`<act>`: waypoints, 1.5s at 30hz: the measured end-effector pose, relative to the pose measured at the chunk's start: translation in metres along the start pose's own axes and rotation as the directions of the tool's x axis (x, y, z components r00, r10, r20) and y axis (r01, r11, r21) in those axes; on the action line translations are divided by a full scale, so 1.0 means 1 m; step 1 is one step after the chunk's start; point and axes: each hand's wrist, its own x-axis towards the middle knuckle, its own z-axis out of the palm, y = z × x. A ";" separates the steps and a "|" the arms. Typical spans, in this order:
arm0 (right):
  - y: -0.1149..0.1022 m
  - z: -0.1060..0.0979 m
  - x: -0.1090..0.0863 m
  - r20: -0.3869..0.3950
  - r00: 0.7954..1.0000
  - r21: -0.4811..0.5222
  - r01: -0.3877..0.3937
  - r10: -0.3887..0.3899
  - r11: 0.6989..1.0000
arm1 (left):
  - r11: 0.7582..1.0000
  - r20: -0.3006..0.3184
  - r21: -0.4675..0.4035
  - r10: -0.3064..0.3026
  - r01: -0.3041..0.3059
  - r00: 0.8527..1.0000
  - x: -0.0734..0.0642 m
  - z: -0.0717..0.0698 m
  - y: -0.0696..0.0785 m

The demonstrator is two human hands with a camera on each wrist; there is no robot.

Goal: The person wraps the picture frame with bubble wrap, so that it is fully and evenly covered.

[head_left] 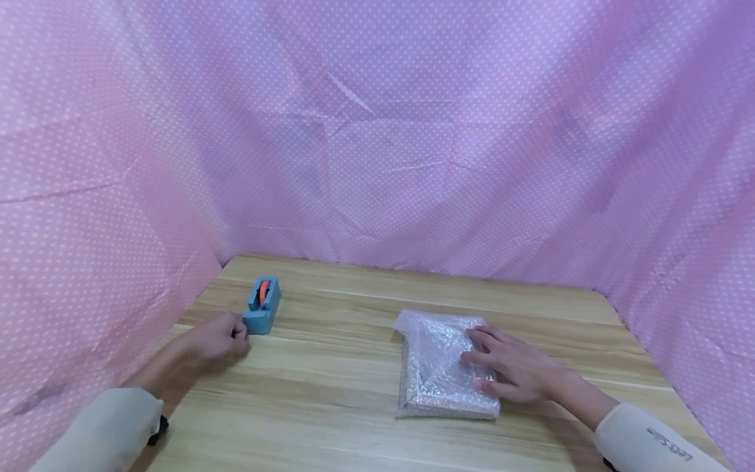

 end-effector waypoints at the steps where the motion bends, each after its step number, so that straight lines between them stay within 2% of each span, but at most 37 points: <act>1: 0.000 0.000 0.000 0.004 1.000 0.002 -0.001 0.001 1.000 | 1.000 0.019 0.017 0.023 -0.023 1.000 -0.001 -0.001 0.000; 2: 0.000 0.000 0.001 0.009 1.000 0.003 -0.005 0.005 1.000 | 0.998 0.031 0.031 0.051 -0.052 0.998 -0.002 -0.004 0.002; 3: 0.000 0.000 0.001 0.012 1.000 0.007 -0.009 0.009 1.000 | 0.990 0.030 0.085 0.107 -0.110 0.994 -0.002 -0.008 0.004; 5: 0.000 0.000 0.001 0.012 1.000 0.010 -0.013 0.013 1.000 | 0.972 0.050 0.141 0.181 -0.187 0.982 -0.003 -0.017 0.011; 7: 0.000 -0.001 0.000 0.008 1.000 0.011 -0.017 0.017 1.000 | 0.960 0.089 0.146 0.228 -0.239 0.970 -0.004 -0.023 0.019; 9: 0.000 -0.001 -0.001 0.000 1.000 0.010 -0.010 0.010 1.000 | 0.954 0.135 0.147 0.244 -0.263 0.960 -0.004 -0.024 0.027; 12: 0.000 0.000 -0.001 -0.004 1.000 0.005 -0.004 0.004 1.000 | 0.948 0.174 0.111 0.278 -0.299 0.945 -0.004 -0.019 0.039; 17: -0.001 0.001 -0.001 -0.003 1.000 0.007 -0.006 0.006 1.000 | 0.915 0.192 0.102 0.366 -0.389 0.911 0.001 -0.006 0.061; 22: -0.002 0.000 -0.003 0.007 1.000 0.005 -0.019 0.019 1.000 | 0.895 0.244 0.099 0.402 -0.435 0.882 0.017 0.008 0.086; 30: 0.000 0.001 -0.002 0.019 1.000 -0.005 -0.024 0.024 1.000 | 0.876 0.313 0.135 0.405 -0.462 0.859 0.048 0.031 0.131; 35: 0.000 0.001 -0.001 0.025 0.999 -0.004 -0.025 0.025 1.000 | 0.859 0.357 0.137 0.423 -0.494 0.833 0.065 0.049 0.162; 38: 0.000 0.001 -0.001 0.028 0.999 -0.003 -0.029 0.029 1.000 | 0.838 0.384 0.120 0.455 -0.532 0.804 0.078 0.062 0.177; 40: 0.000 0.001 -0.001 0.027 0.999 0.000 -0.030 0.030 1.000 | 0.819 0.404 0.109 0.481 -0.563 0.778 0.086 0.072 0.186; 44: 0.000 0.001 -0.002 0.021 0.999 0.005 -0.030 0.030 1.000 | 0.769 0.451 0.091 0.534 -0.633 0.715 0.106 0.093 0.203; 45: 0.000 0.001 -0.002 0.020 0.999 0.005 -0.030 0.029 1.000 | 0.753 0.463 0.085 0.550 -0.653 0.695 0.112 0.099 0.207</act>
